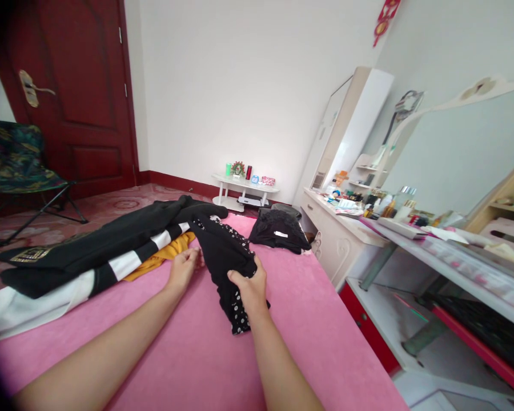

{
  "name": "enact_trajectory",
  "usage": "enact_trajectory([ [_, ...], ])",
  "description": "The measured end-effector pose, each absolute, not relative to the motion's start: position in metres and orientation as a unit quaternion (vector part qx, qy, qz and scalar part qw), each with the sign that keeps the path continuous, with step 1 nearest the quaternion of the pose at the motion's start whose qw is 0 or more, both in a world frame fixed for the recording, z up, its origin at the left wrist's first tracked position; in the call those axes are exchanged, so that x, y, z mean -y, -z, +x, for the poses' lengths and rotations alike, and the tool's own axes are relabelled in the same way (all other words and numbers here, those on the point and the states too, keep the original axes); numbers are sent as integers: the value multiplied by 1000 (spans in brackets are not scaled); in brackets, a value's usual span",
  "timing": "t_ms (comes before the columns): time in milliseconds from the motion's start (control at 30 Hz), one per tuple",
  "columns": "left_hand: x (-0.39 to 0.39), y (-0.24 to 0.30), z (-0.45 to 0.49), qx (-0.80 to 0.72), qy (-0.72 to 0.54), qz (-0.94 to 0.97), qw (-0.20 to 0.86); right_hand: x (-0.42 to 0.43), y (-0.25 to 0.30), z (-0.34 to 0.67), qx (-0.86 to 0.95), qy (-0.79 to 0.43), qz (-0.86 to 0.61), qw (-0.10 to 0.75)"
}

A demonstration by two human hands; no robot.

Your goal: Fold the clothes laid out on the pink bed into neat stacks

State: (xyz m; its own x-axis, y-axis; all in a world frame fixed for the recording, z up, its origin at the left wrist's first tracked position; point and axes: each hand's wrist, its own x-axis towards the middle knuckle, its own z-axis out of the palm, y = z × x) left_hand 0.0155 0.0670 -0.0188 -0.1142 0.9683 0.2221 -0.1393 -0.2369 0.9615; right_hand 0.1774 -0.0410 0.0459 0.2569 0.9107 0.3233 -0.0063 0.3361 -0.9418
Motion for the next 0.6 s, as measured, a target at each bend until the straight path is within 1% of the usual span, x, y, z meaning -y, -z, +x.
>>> enact_trajectory([
  [67,-66,20,16,-429,-595,530,424,41,-50,179,484,-325,-463,668],
  [167,-65,21,17,-447,-572,568,389,29,-65,196,468,-241,-483,699],
  [267,-64,20,21,-475,-537,595,364,-2,-95,231,474,-128,-498,714],
  [333,-64,19,23,-493,-513,613,342,-33,-122,257,488,-49,-516,703],
  [400,-63,16,25,-505,-493,632,320,-68,-151,283,500,31,-558,661],
  [500,-61,12,28,-515,-462,654,305,-119,-178,314,479,131,-666,556],
  [567,-61,10,29,-525,-443,662,300,-147,-177,330,465,156,-731,475],
  [600,-61,9,29,-532,-433,665,296,-159,-169,338,468,144,-757,433],
])
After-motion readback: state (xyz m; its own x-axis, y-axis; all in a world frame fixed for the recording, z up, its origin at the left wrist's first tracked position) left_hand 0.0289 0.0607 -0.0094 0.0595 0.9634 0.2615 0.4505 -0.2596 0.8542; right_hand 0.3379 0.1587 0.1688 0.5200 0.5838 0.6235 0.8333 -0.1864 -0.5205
